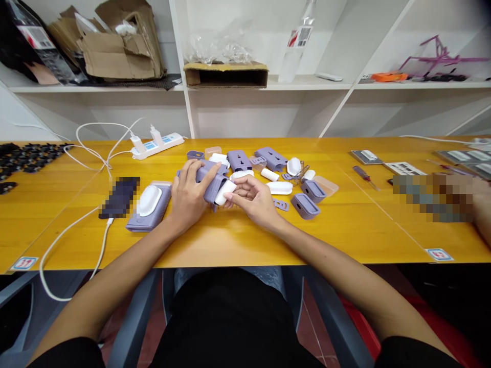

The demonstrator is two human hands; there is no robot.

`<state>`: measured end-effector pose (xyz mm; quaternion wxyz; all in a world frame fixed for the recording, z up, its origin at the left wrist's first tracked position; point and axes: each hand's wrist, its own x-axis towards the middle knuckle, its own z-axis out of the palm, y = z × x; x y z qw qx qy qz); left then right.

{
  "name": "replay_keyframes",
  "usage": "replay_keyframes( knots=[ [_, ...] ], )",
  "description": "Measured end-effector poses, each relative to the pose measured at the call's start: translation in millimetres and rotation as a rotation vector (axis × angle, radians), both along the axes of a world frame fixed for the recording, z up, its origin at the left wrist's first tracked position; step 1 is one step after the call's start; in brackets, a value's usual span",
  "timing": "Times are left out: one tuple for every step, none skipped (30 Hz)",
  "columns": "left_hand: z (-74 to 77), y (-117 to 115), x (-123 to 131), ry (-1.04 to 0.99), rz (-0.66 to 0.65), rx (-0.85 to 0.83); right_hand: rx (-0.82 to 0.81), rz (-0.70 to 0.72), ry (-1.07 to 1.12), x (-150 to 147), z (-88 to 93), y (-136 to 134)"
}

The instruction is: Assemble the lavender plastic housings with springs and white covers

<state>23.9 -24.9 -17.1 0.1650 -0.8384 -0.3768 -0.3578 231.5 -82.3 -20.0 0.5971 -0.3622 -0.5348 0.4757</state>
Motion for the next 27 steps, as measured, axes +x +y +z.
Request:
replay_keyframes(
  knots=[
    [-0.3, 0, 0, 0.003, -0.004, -0.005, 0.001, 0.003, -0.007, 0, 0.3, 0],
    [-0.6, 0, 0, 0.004, -0.009, -0.012, 0.005, 0.004, -0.014, 0, 0.4, -1],
    [-0.9, 0, 0, 0.006, -0.014, -0.022, 0.011, 0.003, -0.021, 0, 0.3, -2],
    [-1.1, 1, 0, 0.006, -0.017, -0.032, 0.017, -0.003, -0.028, -1, -0.1, -2],
    [-1.2, 1, 0, 0.005, -0.018, -0.041, 0.025, -0.012, -0.036, -1, -0.8, -3],
    [-1.3, 1, 0, 0.004, -0.016, -0.048, 0.033, -0.022, -0.044, -2, -1.6, -3],
    [-1.1, 1, 0, 0.002, -0.014, -0.05, 0.039, -0.031, -0.051, -3, -2.6, -3],
    [-0.9, 1, 0, 0.003, -0.01, -0.051, 0.044, -0.04, -0.056, -3, -3.5, -3],
    [-0.5, 0, 0, 0.005, -0.006, -0.054, 0.05, -0.047, -0.06, -4, -4.3, -3],
    [0.1, 0, 0, 0.01, -0.002, -0.059, 0.056, -0.053, -0.061, -5, -4.8, -3],
    [0.8, -1, 1, 0.015, 0.004, -0.067, 0.059, -0.056, -0.059, -6, -5.1, -3],
    [1.6, -2, 1, 0.022, 0.01, -0.076, 0.059, -0.059, -0.051, -7, -5.2, -2],
    [2.5, -3, 2, 0.027, 0.016, -0.084, 0.055, -0.062, -0.037, -8, -4.9, -2],
    [3.2, -4, 2, 0.033, 0.021, -0.089, 0.046, -0.065, -0.02, -9, -4.5, -1],
    [3.9, -4, 3, 0.038, 0.024, -0.09, 0.036, -0.071, 0.0, -9, -3.9, -1],
    [4.4, -5, 4, 0.041, 0.026, -0.086, 0.023, -0.08, 0.018, -10, -3.2, 0],
    [4.7, -5, 4, 0.044, 0.028, -0.079, 0.01, -0.088, 0.031, -11, -2.4, 0],
    [4.8, -5, 4, 0.044, 0.028, -0.07, -0.002, -0.094, 0.039, -11, -1.7, 1],
    [4.7, -5, 4, 0.044, 0.028, -0.061, -0.012, -0.095, 0.042, -11, -0.9, 1],
    [4.3, -5, 4, 0.043, 0.027, -0.054, -0.021, -0.088, 0.042, -11, -0.1, 2],
    [3.7, -4, 3, 0.043, 0.024, -0.048, -0.029, -0.075, 0.039, -11, 0.6, 2],
    [2.9, -3, 3, 0.043, 0.02, -0.043, -0.034, -0.059, 0.034, -10, 1.3, 2],
    [2.0, -3, 2, 0.044, 0.016, -0.039, -0.037, -0.046, 0.031, -10, 1.8, 2],
    [0.9, -2, 1, 0.046, 0.013, -0.034, -0.04, -0.037, 0.032, -10, 2.2, 1],
    [-0.2, -2, 0, 0.049, 0.011, -0.026, -0.046, -0.028, 0.034, -9, 2.5, 1],
    [-1.3, -1, 0, 0.053, 0.01, -0.017, -0.055, -0.019, 0.038, -9, 2.6, 1],
    [-2.5, -1, -1, 0.055, 0.01, -0.01, -0.066, -0.008, 0.043, -8, 2.5, 0]
  ],
)
